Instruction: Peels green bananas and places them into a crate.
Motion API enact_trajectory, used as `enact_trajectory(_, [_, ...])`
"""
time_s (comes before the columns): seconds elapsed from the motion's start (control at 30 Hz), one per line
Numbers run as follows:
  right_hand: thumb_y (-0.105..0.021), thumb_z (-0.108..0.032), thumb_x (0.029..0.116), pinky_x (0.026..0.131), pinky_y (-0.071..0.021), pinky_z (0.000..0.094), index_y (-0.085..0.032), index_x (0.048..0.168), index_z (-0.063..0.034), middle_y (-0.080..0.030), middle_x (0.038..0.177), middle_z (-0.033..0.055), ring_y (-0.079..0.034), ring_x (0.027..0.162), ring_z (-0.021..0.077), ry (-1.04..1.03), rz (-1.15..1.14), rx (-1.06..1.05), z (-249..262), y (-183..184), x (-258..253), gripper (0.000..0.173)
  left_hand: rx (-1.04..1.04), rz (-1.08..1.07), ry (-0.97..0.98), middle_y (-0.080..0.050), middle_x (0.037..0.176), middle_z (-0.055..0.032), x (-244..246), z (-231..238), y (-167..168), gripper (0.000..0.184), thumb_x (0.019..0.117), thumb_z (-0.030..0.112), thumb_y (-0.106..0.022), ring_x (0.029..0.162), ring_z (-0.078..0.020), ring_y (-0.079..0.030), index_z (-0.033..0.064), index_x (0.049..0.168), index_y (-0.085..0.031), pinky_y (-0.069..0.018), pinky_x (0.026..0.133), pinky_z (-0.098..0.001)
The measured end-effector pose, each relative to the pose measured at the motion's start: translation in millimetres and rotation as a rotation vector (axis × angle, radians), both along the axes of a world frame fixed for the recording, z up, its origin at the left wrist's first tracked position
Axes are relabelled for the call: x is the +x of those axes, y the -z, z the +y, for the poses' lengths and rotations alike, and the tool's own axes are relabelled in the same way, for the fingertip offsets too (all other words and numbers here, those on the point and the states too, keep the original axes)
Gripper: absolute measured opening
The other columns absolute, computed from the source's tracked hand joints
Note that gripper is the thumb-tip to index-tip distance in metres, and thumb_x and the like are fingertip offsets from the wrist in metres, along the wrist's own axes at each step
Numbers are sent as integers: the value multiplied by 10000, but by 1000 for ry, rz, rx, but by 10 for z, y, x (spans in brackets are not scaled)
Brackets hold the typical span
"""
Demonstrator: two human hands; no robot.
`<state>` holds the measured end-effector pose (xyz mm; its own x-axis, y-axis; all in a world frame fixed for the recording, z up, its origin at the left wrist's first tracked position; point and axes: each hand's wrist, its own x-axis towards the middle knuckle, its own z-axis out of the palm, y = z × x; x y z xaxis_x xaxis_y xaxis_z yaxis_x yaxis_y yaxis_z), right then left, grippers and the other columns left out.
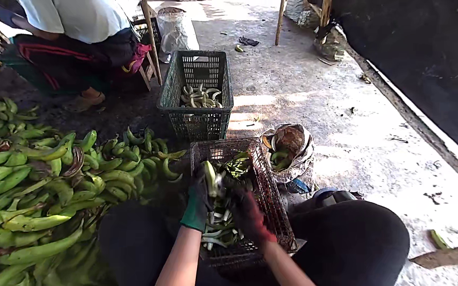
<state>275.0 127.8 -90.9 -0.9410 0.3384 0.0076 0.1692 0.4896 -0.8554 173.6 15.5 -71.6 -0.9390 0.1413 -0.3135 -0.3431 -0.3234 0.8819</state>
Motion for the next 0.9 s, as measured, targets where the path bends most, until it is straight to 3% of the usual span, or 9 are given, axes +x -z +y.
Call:
enact_trajectory(0.13, [-626,-92,916,871,-532,601,-710,1279,-132,-657,1208,235,-657,1060,395,31,27,77,-79,95,2,375,-17,81,-160,-577,1163,-93,86,191,35,344,1077,87,-417,966,-57,-581,-35,1398,-435,-510,846,-223])
enact_trajectory(0.23, [-607,-148,963,944,-496,616,-659,1372,-258,-648,1277,207,-654,1100,386,-33,-143,188,212,-45,-377,427,-245,126,-38,-551,1322,-202,160,177,-12,379,1066,76,-458,1121,-117,-551,-96,1403,-447,-452,981,-249])
enact_trajectory(0.33, [-509,-230,1039,961,-508,582,-579,1454,-323,-634,1325,170,-658,1117,345,-74,-257,148,465,-55,-604,431,-288,108,232,-620,1151,-148,180,102,-62,326,1067,107,-469,983,-99,-595,-75,1331,-528,-510,884,-264])
enact_trajectory(0.4, [-522,-275,1038,995,-519,501,-592,1441,-246,-653,1318,126,-656,1139,252,-26,-128,-44,504,117,-612,410,-169,90,278,-616,1055,-77,216,109,-49,314,1068,128,-444,900,-58,-603,-41,1322,-517,-533,807,-239])
enact_trajectory(0.5, [-612,-271,980,1039,-506,372,-581,1403,-42,-647,1311,131,-625,1177,164,100,84,-280,317,246,-440,483,-76,70,109,-591,1279,-116,89,106,36,399,1080,147,-440,1071,-80,-597,-1,1451,-437,-520,908,-256])
enact_trajectory(0.6, [-582,-232,986,1083,-463,348,-577,1387,25,-624,1337,177,-586,1236,193,138,119,-257,160,268,-271,477,-88,102,-67,-541,1363,-139,-23,121,-45,390,1084,120,-413,1159,-68,-542,-43,1437,-437,-453,988,-226])
enact_trajectory(0.67, [-563,-214,982,1038,-498,415,-639,1335,0,-650,1284,190,-624,1181,249,108,107,-129,50,296,-166,420,-96,74,-190,-530,1374,-162,-62,132,-35,405,1095,134,-402,1157,-96,-541,-51,1455,-416,-453,990,-246])
enact_trajectory(0.8, [-609,-163,900,865,-518,620,-776,1172,-136,-708,1107,190,-678,1011,392,76,206,224,-142,177,-85,320,1,59,-327,-569,1124,-108,-176,160,162,304,1082,102,-411,941,-105,-581,-29,1352,-458,-525,837,-276])
enact_trajectory(0.9, [-642,-110,911,902,-499,660,-734,1272,-223,-689,1183,214,-662,1066,438,2,50,330,73,-65,-317,389,-182,141,-86,-579,1281,-185,-46,140,-9,341,1049,40,-440,1120,-136,-574,-106,1354,-488,-470,976,-259])
